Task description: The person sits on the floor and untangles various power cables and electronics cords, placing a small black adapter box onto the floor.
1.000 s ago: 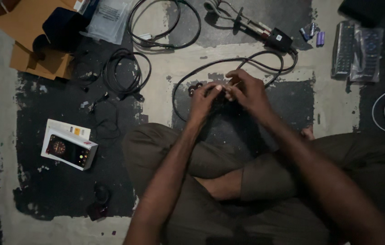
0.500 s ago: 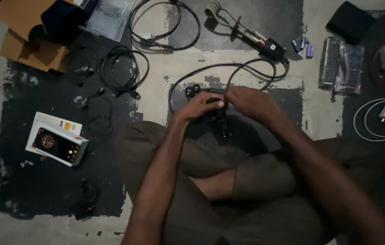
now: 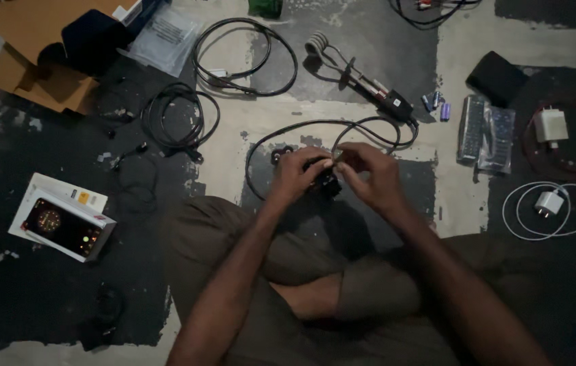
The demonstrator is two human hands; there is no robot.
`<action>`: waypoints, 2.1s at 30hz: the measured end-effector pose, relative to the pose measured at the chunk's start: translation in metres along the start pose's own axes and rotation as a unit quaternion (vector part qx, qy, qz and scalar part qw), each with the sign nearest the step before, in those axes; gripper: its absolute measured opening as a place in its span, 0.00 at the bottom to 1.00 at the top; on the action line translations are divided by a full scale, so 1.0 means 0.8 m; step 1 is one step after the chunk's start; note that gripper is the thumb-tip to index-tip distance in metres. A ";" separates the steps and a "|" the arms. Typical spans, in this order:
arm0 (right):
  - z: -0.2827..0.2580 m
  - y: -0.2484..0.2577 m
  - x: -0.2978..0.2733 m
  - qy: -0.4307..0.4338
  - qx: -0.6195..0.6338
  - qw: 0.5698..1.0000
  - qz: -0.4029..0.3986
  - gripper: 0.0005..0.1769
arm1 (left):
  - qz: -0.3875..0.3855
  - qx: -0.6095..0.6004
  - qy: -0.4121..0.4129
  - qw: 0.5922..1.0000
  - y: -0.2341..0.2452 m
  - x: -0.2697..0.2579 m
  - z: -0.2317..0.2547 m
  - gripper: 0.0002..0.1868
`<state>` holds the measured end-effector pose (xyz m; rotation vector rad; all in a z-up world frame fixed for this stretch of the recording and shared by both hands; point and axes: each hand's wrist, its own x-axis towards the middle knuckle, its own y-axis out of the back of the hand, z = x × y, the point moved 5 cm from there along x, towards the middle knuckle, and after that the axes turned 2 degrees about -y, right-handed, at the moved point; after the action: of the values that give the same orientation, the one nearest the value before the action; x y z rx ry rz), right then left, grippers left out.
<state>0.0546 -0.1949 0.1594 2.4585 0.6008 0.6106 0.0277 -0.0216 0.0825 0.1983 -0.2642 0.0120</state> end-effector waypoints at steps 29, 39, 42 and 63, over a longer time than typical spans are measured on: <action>-0.081 0.035 -0.024 0.000 -0.022 0.987 -0.162 0.08 | -0.131 0.180 -0.245 0.944 0.000 -0.026 0.093 0.10; -0.201 0.050 -0.169 0.309 -0.258 0.829 -0.387 0.12 | -0.389 -0.208 0.021 0.897 -0.022 -0.157 0.174 0.11; -0.240 0.063 -0.187 0.362 -0.281 0.846 -0.273 0.11 | -0.311 -0.277 0.025 0.909 -0.020 -0.191 0.214 0.12; -0.258 0.041 -0.164 0.306 -0.187 0.904 -0.233 0.10 | -0.221 -0.078 -0.067 0.970 0.033 -0.215 0.266 0.10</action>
<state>-0.1502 -0.2095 0.2965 1.6542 1.1464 1.1741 -0.1942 -0.0354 0.2444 0.0976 -0.3499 -0.4656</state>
